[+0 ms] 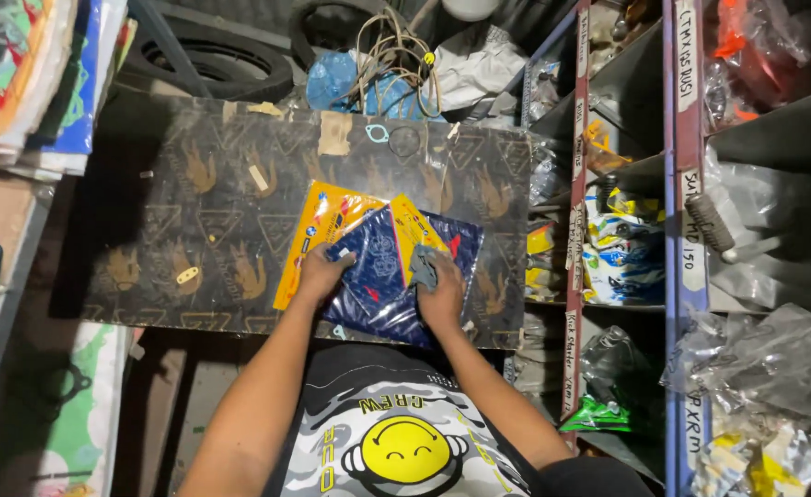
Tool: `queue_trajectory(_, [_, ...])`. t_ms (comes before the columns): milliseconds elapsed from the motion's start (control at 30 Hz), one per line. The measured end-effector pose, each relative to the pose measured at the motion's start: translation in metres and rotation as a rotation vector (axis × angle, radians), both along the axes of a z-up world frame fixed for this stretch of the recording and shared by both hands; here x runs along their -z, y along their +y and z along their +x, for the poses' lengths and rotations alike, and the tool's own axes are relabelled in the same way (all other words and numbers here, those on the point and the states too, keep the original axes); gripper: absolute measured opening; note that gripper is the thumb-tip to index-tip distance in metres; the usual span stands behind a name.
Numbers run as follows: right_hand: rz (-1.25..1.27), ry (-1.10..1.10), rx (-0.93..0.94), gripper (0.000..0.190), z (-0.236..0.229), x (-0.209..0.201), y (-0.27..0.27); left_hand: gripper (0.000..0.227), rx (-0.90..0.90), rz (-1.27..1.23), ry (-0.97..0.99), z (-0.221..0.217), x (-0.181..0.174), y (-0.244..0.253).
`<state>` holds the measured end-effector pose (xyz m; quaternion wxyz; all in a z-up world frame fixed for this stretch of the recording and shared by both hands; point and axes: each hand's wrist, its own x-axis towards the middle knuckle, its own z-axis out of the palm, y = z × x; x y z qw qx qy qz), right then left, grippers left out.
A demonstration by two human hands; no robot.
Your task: The person wipes a plastic-wrapped package containing a motorcycle gasket set using a grey cloth. They repeatedly rub the cloth over the packaging on a cluttered workbench, flip the package over to clean the other side, and then place the cleaned package onto a shelf.
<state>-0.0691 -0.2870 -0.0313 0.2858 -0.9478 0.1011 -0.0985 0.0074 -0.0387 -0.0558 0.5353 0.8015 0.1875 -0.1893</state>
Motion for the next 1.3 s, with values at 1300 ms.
queue_trajectory(1300, [1.025, 0.127, -0.422, 0.037, 0.119, -0.177, 0.222, 0.031, -0.729, -0.466, -0.412, -0.016, -0.201, 0.148])
